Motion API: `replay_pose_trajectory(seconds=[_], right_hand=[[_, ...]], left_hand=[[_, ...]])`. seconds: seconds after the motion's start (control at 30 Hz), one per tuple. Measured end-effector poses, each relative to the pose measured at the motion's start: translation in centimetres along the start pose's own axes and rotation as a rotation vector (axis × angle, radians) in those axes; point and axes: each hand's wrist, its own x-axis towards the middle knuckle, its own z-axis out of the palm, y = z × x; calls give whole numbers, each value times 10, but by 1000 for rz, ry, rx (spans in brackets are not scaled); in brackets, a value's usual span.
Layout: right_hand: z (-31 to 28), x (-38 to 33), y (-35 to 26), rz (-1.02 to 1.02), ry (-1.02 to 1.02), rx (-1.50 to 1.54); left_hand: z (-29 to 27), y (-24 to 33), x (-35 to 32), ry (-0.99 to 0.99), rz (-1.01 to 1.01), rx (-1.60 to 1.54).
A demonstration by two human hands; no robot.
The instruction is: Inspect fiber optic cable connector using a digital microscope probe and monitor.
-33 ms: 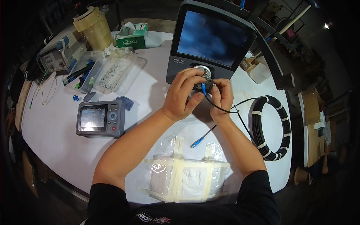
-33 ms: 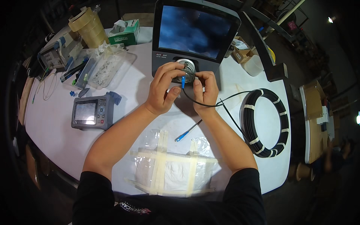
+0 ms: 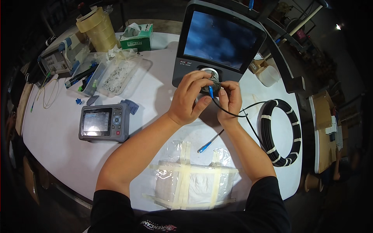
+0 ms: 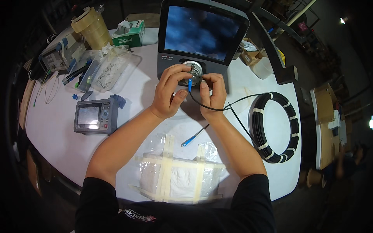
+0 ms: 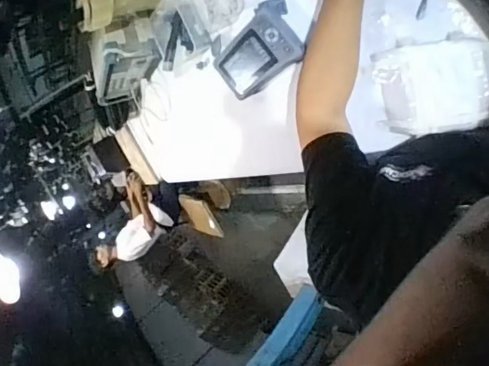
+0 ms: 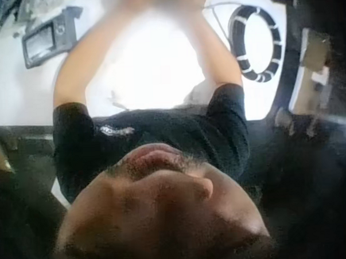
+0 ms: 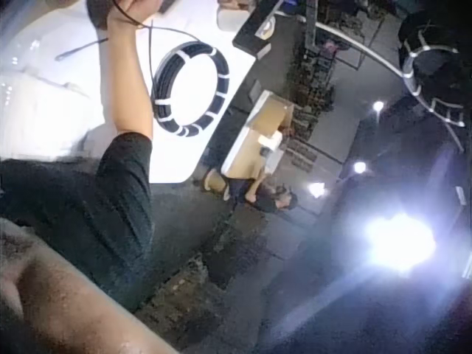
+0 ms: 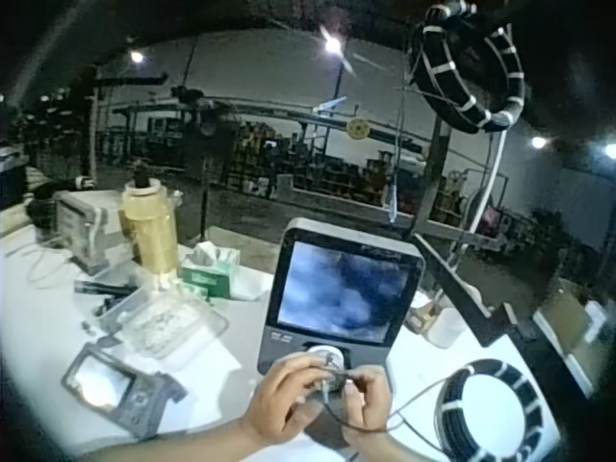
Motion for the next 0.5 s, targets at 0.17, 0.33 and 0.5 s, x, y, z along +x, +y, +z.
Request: replay_pose_trajectory(seconds=[0.17,0.33,0.5], right_hand=[[0,5,-20,-208,-19,-88],[1,7,-22,-322,-138,-146],[1,6,-24,-308,-131,-105]], left_hand=[[3,0,0,8,-10,-17],[0,1,2,-13,17,-1],[-1,3,2,-11,-5,-30]])
